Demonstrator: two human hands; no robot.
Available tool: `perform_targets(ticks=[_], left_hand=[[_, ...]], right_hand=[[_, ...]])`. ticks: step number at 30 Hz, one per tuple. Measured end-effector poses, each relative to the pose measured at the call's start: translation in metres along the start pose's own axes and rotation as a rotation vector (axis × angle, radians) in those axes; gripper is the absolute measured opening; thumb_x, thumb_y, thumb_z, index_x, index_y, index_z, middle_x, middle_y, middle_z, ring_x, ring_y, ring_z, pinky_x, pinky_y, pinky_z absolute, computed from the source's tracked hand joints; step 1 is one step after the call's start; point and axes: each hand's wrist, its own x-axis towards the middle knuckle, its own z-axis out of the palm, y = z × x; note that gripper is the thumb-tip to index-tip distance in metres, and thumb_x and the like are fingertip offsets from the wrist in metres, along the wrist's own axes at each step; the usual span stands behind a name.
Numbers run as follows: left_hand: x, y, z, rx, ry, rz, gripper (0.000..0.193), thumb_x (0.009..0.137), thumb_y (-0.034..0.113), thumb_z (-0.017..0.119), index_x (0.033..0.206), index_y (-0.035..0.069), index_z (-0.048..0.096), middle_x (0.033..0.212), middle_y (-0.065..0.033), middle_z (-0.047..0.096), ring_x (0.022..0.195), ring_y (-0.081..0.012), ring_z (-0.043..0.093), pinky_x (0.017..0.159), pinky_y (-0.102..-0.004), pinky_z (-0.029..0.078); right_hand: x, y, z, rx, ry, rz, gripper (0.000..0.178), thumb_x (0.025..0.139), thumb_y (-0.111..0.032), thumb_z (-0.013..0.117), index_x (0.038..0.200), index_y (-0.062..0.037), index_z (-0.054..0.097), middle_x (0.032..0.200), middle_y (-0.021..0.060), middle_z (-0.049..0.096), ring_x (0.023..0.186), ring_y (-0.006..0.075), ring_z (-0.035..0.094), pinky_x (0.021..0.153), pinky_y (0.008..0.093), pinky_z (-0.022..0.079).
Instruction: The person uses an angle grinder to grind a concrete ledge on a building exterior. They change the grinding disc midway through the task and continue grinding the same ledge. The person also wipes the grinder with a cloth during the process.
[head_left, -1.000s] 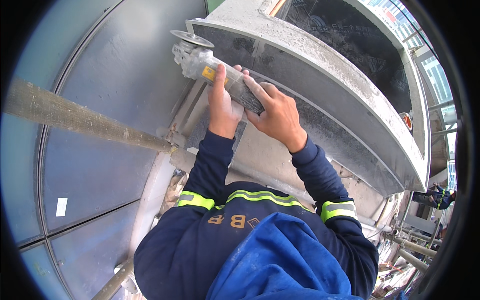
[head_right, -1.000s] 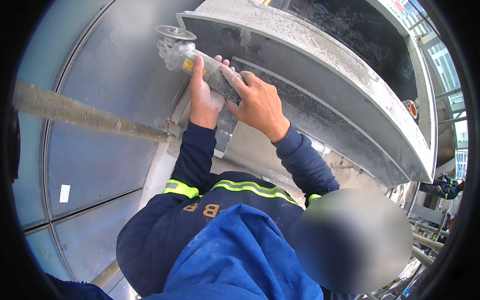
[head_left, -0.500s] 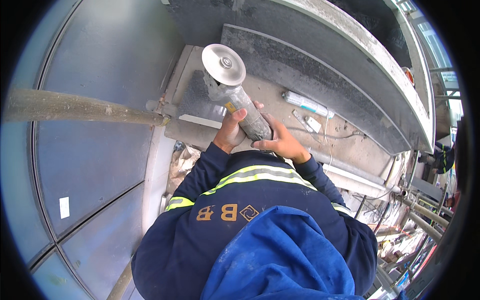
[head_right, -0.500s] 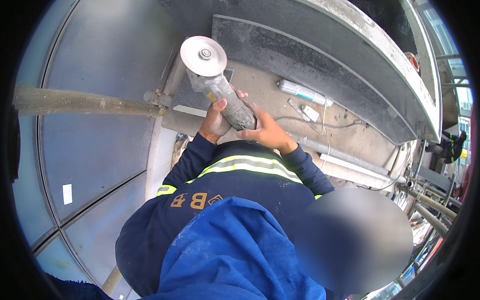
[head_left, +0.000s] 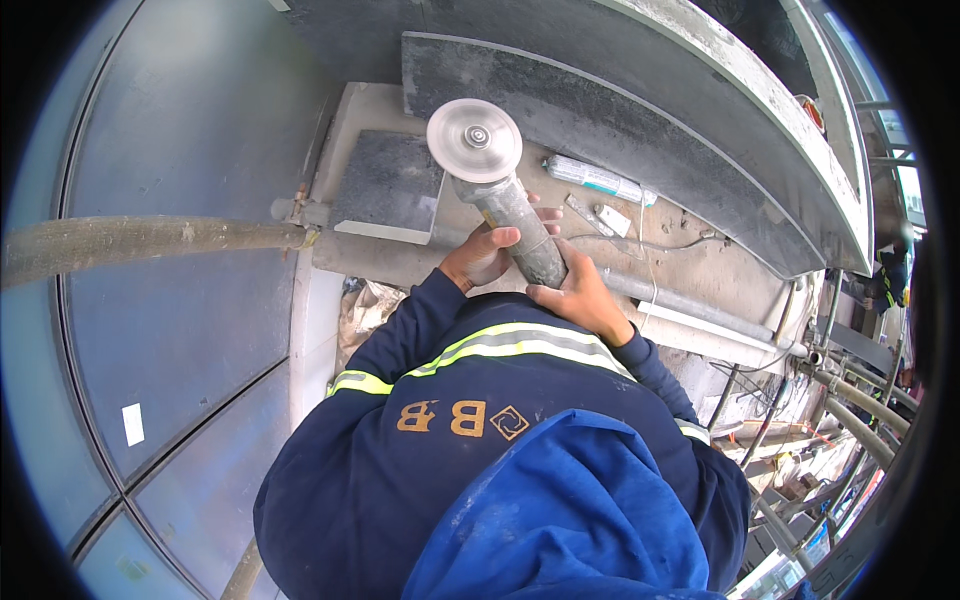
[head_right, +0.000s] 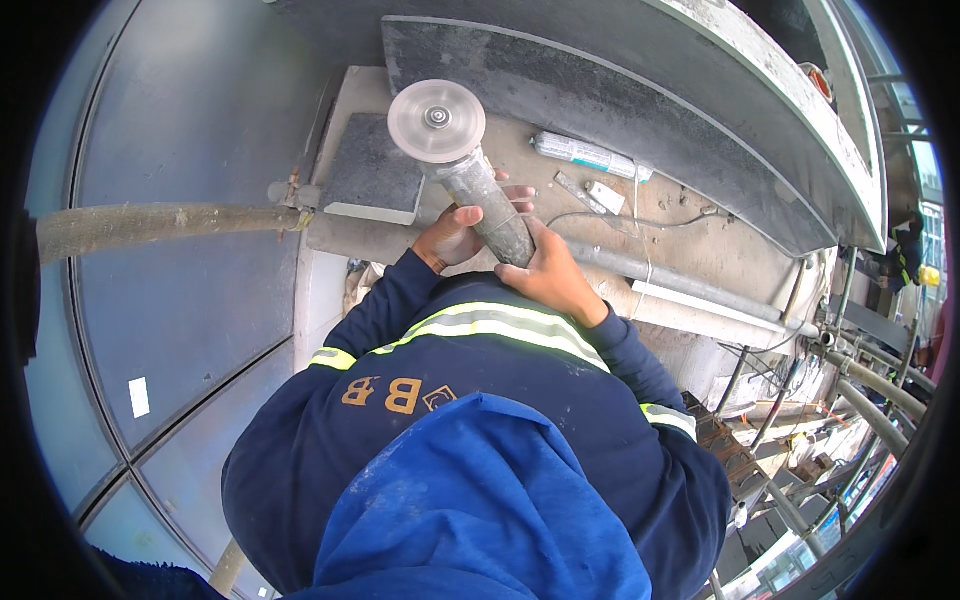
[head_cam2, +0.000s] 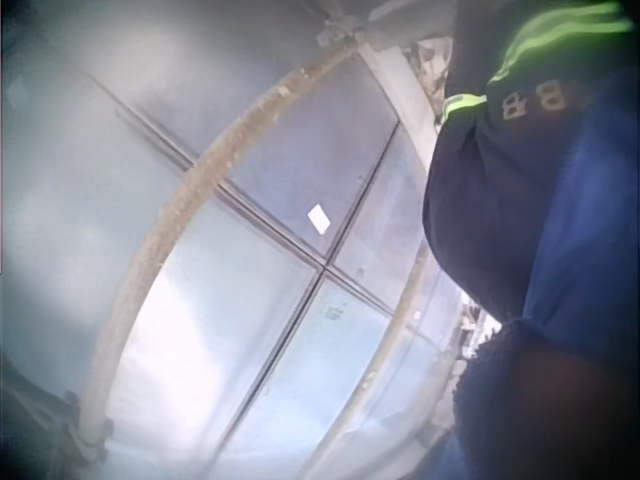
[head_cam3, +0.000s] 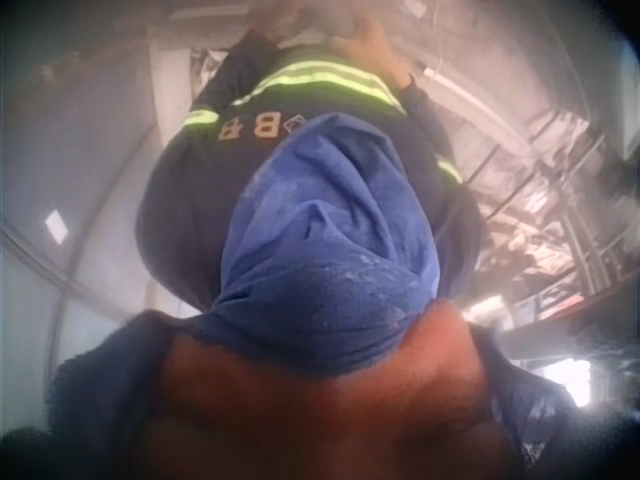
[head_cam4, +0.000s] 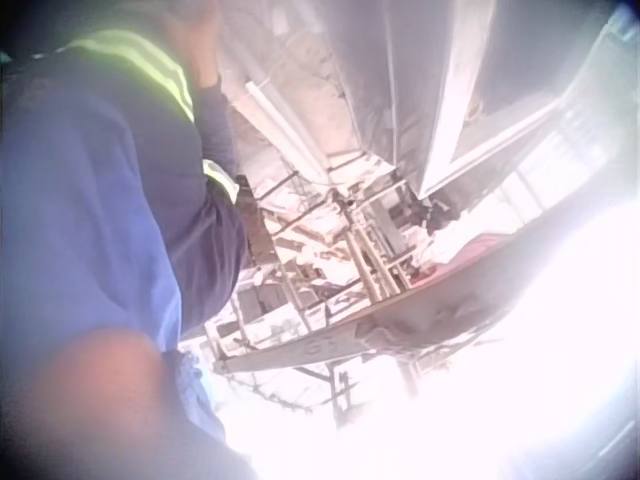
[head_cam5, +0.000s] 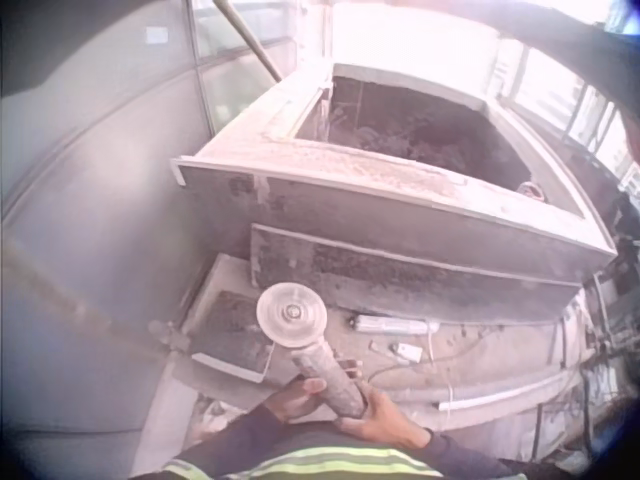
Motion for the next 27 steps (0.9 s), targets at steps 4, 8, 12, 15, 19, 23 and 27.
perform_targets(ticks=[4, 8, 12, 15, 19, 23, 27], left_hand=[[0.009, 0.002, 0.009, 0.062, -0.021, 0.011, 0.085, 0.082, 0.038, 0.085, 0.149, 0.017, 0.038, 0.148, -0.0210, 0.053, 0.138, -0.0339, 0.054, 0.118, -0.0513, 0.043], [0.008, 0.003, 0.012, 0.087, -0.032, 0.017, 0.089, 0.081, 0.037, 0.085, 0.152, 0.015, 0.036, 0.149, -0.0219, 0.052, 0.139, -0.0346, 0.053, 0.118, -0.0514, 0.042], [0.003, 0.004, 0.017, 0.085, -0.034, 0.028, 0.089, 0.081, 0.036, 0.085, 0.152, 0.015, 0.036, 0.150, -0.0216, 0.052, 0.139, -0.0348, 0.052, 0.118, -0.0514, 0.042], [0.002, 0.002, 0.016, 0.094, -0.041, 0.056, 0.087, 0.081, 0.036, 0.085, 0.152, 0.016, 0.038, 0.150, -0.0210, 0.052, 0.139, -0.0348, 0.053, 0.119, -0.0514, 0.042], [0.003, -0.002, 0.013, 0.106, -0.043, 0.079, 0.085, 0.082, 0.036, 0.085, 0.152, 0.016, 0.039, 0.149, -0.0205, 0.053, 0.138, -0.0347, 0.053, 0.118, -0.0515, 0.043], [0.006, -0.001, 0.016, 0.126, -0.063, 0.113, 0.085, 0.083, 0.036, 0.084, 0.152, 0.015, 0.039, 0.148, -0.0204, 0.054, 0.137, -0.0345, 0.054, 0.117, -0.0515, 0.044], [0.007, -0.001, 0.020, 0.138, -0.055, 0.105, 0.086, 0.083, 0.037, 0.083, 0.152, 0.014, 0.039, 0.147, -0.0209, 0.054, 0.137, -0.0347, 0.054, 0.117, -0.0518, 0.044]], right_hand=[[-0.002, 0.004, -0.007, -0.013, 0.020, -0.020, 0.064, 0.076, -0.020, 0.077, 0.128, 0.0108, 0.057, 0.102, 0.0248, 0.070, 0.098, 0.0301, 0.069, 0.090, 0.0397, 0.053], [-0.003, 0.007, -0.010, -0.034, 0.027, -0.051, 0.067, 0.075, -0.020, 0.077, 0.130, 0.0107, 0.056, 0.101, 0.0255, 0.070, 0.096, 0.0312, 0.070, 0.089, 0.0407, 0.053], [-0.005, 0.010, -0.011, -0.047, 0.034, -0.086, 0.069, 0.074, -0.020, 0.077, 0.132, 0.0097, 0.055, 0.099, 0.0267, 0.070, 0.094, 0.0330, 0.071, 0.087, 0.0419, 0.054], [-0.004, 0.010, -0.013, -0.058, 0.030, -0.102, 0.069, 0.074, -0.020, 0.077, 0.133, 0.0087, 0.056, 0.097, 0.0273, 0.071, 0.092, 0.0349, 0.072, 0.086, 0.0425, 0.054], [-0.005, 0.005, -0.016, -0.078, 0.029, -0.120, 0.067, 0.073, -0.020, 0.077, 0.130, 0.0081, 0.058, 0.095, 0.0278, 0.070, 0.090, 0.0376, 0.072, 0.085, 0.0429, 0.054], [-0.005, 0.006, -0.019, -0.092, 0.051, -0.151, 0.064, 0.073, -0.021, 0.078, 0.126, 0.0086, 0.060, 0.094, 0.0279, 0.071, 0.089, 0.0391, 0.073, 0.084, 0.0434, 0.055], [-0.007, 0.010, -0.020, -0.093, 0.075, -0.167, 0.062, 0.072, -0.022, 0.078, 0.123, 0.0090, 0.060, 0.093, 0.0278, 0.071, 0.088, 0.0399, 0.073, 0.082, 0.0439, 0.055]])
